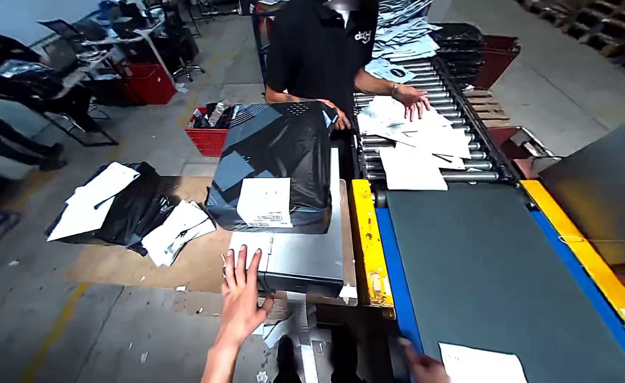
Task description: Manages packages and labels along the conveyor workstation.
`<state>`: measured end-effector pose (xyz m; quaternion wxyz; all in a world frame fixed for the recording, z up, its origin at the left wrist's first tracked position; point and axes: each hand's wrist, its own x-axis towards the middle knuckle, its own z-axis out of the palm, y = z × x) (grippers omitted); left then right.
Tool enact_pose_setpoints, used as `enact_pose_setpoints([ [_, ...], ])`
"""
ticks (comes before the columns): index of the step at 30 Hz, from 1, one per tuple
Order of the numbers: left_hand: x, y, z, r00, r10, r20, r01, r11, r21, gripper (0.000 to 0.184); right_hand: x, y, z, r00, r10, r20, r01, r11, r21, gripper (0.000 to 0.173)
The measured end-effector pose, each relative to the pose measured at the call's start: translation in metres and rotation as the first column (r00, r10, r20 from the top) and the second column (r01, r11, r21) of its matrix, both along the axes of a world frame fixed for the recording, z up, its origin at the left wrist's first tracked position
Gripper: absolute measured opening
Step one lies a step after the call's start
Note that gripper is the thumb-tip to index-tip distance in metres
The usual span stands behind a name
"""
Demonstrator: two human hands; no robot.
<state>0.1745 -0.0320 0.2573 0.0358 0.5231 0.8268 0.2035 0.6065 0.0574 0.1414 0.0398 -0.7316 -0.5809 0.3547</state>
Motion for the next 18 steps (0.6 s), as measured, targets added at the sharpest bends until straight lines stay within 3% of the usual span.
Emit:
enact_pose_setpoints([
  [2, -0.002, 0.001, 0.000, 1.000, -0.018, -0.007, 0.018, 1.000, -0.015, 0.111, -0.114, -0.033, -0.003, 0.901, 0.141, -0.411, -0.137, 0.990, 0.041, 0.038],
  [4, -0.003, -0.001, 0.001, 0.999, -0.038, 0.007, 0.038, 0.998, -0.046, 0.111, -0.204, -0.042, -0.003, 0.744, 0.008, -0.668, -0.112, 0.987, -0.113, 0.033],
  [6, -0.005, -0.004, 0.004, 0.997, -0.066, 0.028, 0.068, 0.995, -0.073, 0.110, -0.261, -0.033, 0.018, 0.631, -0.348, -0.693, 0.050, 0.910, -0.412, 0.034],
  [7, -0.006, -0.006, 0.006, 0.996, -0.080, 0.032, 0.082, 0.994, -0.071, 0.110, -0.280, -0.027, 0.026, 0.567, -0.485, -0.666, 0.159, 0.857, -0.489, 0.029],
  [9, -0.009, -0.008, 0.005, 0.994, -0.101, 0.027, 0.102, 0.994, -0.039, 0.110, -0.305, -0.021, 0.034, 0.482, -0.614, -0.625, 0.340, 0.788, -0.513, 0.017],
  [11, -0.009, -0.009, 0.001, 0.992, -0.122, 0.016, 0.121, 0.993, 0.005, 0.112, -0.306, -0.026, 0.037, 0.490, -0.598, -0.634, 0.393, 0.801, -0.451, 0.014],
  [14, -0.004, -0.003, -0.006, 0.991, -0.134, -0.002, 0.134, 0.989, 0.068, 0.114, -0.270, -0.032, 0.051, 0.549, -0.553, -0.627, 0.321, 0.832, -0.453, 0.023],
  [16, 0.000, -0.003, -0.003, 0.992, -0.129, 0.006, 0.129, 0.990, 0.059, 0.114, -0.212, -0.031, 0.042, 0.629, -0.489, -0.604, 0.246, 0.863, -0.441, 0.022],
  [18, 0.002, 0.000, 0.004, 0.990, -0.136, 0.021, 0.135, 0.990, 0.046, 0.114, -0.135, 0.002, 0.019, 0.751, -0.413, -0.515, 0.317, 0.910, -0.268, 0.024],
])
